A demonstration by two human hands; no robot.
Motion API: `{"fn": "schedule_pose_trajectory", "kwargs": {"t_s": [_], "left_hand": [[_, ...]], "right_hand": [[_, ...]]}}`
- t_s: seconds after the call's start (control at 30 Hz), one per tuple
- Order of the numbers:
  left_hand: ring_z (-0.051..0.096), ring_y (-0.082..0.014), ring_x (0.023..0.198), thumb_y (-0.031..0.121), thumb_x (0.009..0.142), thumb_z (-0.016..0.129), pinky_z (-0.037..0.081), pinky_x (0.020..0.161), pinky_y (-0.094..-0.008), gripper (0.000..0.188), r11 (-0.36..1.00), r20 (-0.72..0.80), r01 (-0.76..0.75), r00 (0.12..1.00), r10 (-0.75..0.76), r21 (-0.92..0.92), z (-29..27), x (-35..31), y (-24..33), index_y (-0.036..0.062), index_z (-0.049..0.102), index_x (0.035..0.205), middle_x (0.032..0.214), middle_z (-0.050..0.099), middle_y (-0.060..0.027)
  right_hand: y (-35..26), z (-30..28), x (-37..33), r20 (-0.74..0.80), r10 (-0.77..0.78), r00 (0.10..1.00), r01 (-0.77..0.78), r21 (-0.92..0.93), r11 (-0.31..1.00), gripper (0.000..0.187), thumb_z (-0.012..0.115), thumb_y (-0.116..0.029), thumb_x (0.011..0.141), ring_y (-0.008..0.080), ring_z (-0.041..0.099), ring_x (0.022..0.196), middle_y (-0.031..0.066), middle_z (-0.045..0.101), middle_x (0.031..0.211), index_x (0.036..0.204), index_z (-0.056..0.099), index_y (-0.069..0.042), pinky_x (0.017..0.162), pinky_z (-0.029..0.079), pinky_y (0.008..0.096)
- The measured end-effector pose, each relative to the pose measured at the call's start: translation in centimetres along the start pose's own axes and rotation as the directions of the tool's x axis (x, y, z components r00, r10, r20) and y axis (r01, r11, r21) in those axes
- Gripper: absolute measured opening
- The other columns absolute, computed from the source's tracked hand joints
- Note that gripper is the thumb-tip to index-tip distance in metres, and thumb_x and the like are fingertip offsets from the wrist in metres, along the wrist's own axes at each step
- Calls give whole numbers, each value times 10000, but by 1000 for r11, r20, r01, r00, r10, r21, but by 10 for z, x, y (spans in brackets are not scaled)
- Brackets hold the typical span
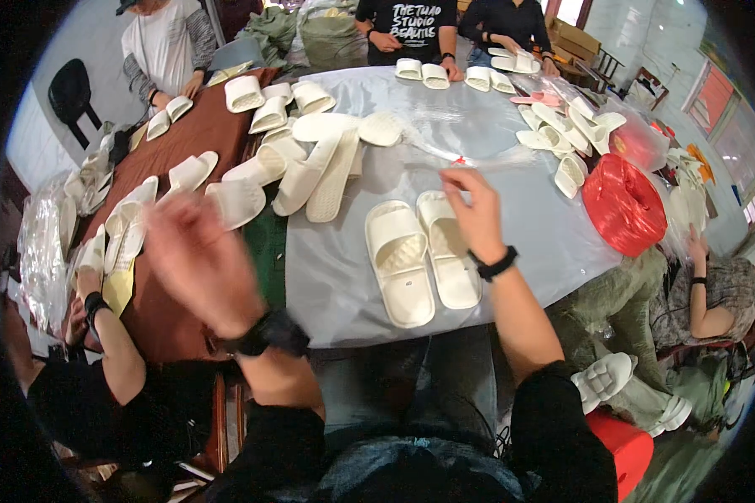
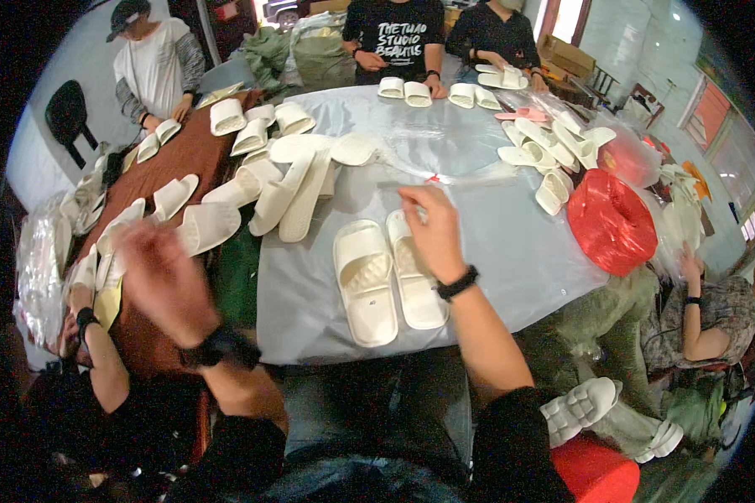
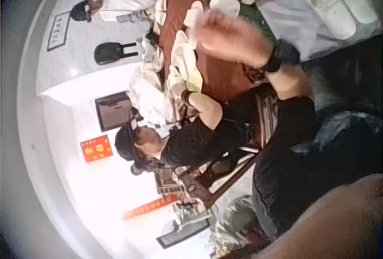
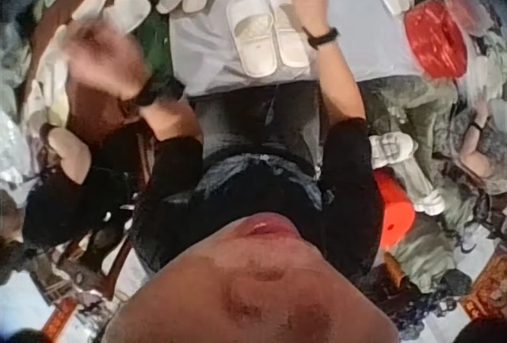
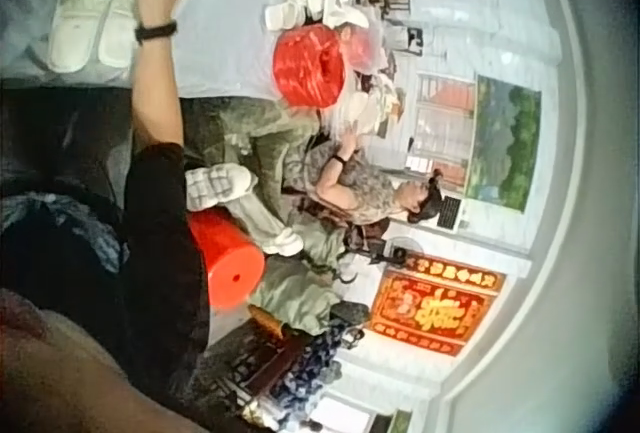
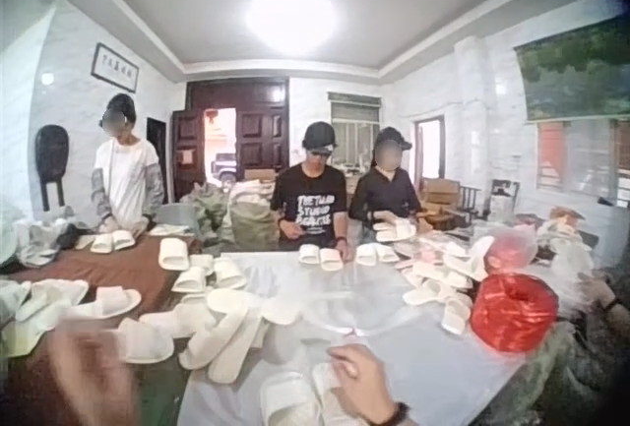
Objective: Assembling and hand-sewing components of white slippers at a manufacturing work table.
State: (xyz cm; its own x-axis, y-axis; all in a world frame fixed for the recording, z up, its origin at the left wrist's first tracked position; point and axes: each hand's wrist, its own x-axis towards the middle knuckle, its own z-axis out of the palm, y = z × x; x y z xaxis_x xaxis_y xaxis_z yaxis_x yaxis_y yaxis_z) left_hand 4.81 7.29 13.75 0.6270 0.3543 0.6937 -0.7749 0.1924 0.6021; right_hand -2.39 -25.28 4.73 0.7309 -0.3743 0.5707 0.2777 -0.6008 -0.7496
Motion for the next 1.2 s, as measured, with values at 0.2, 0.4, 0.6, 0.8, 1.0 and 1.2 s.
{"fn": "schedule_pose_trajectory", "kwargs": {"t_s": [0.2, 0.4, 0.6, 0.8, 1.0, 1.2], "left_hand": [[355, -109, 622, 50, 953, 540, 296, 654, -291, 210, 620, -197, -247, 969, 149, -745, -95, 3, 119, 88, 451, 767, 627, 374, 20], [419, -114, 688, 198, 986, 553, 352, 617, -256, 163, 951, 71, 267, 963, -259, -154, -75, -66, 62, 73, 474, 918, 730, 441, -13], [569, -153, 698, 82, 946, 591, 466, 660, -274, 107, 776, 432, 554, 646, -629, 302, -103, -136, 51, 7, 526, 907, 779, 601, -80], [609, -107, 738, 92, 951, 599, 477, 693, -240, 108, 685, 431, 544, 534, -728, 485, -126, -146, 48, -2, 560, 915, 784, 668, -69], [609, -112, 744, 83, 954, 595, 485, 707, -245, 103, 632, 424, 587, 469, -775, 506, -99, -155, 38, -3, 554, 916, 791, 667, -67], [606, -115, 649, 61, 959, 555, 472, 552, -225, 60, 369, 442, 739, 108, -891, 564, -116, -186, 1, 8, 561, 931, 823, 658, -62]], "right_hand": [[-17, -13, -72, 520, 8, 854, 233, -397, 888, 350, 703, -294, 841, 360, 519, 1150, 197, 568, 1251, 1129, 666, -97, 937, 426, 450], [9, 18, -67, 546, 167, 821, 216, -568, 794, 509, 622, -438, 878, 364, 352, 1302, 216, 451, 1331, 1266, 569, -113, 963, 364, 579], [24, -36, -49, 382, 58, 922, 154, -501, 852, 458, 630, -391, 883, 381, 472, 1162, 224, 533, 1178, 1121, 586, -2, 932, 409, 487], [73, -188, 2, -40, -27, 999, -7, -684, 729, 392, 658, -342, 854, 426, 582, 821, 262, 619, 788, 874, 634, 49, 767, 456, 502], [104, -336, 39, -340, 296, 893, -398, -902, 167, 563, 589, -495, 846, 394, 608, 1013, 248, 636, 1050, 1140, 585, -14, 872, 473, 490], [82, -274, -7, -189, -61, 980, -140, -877, 459, 363, 696, -234, 786, 394, 522, 1153, 222, 575, 1243, 1091, 667, -39, 977, 419, 470]]}}
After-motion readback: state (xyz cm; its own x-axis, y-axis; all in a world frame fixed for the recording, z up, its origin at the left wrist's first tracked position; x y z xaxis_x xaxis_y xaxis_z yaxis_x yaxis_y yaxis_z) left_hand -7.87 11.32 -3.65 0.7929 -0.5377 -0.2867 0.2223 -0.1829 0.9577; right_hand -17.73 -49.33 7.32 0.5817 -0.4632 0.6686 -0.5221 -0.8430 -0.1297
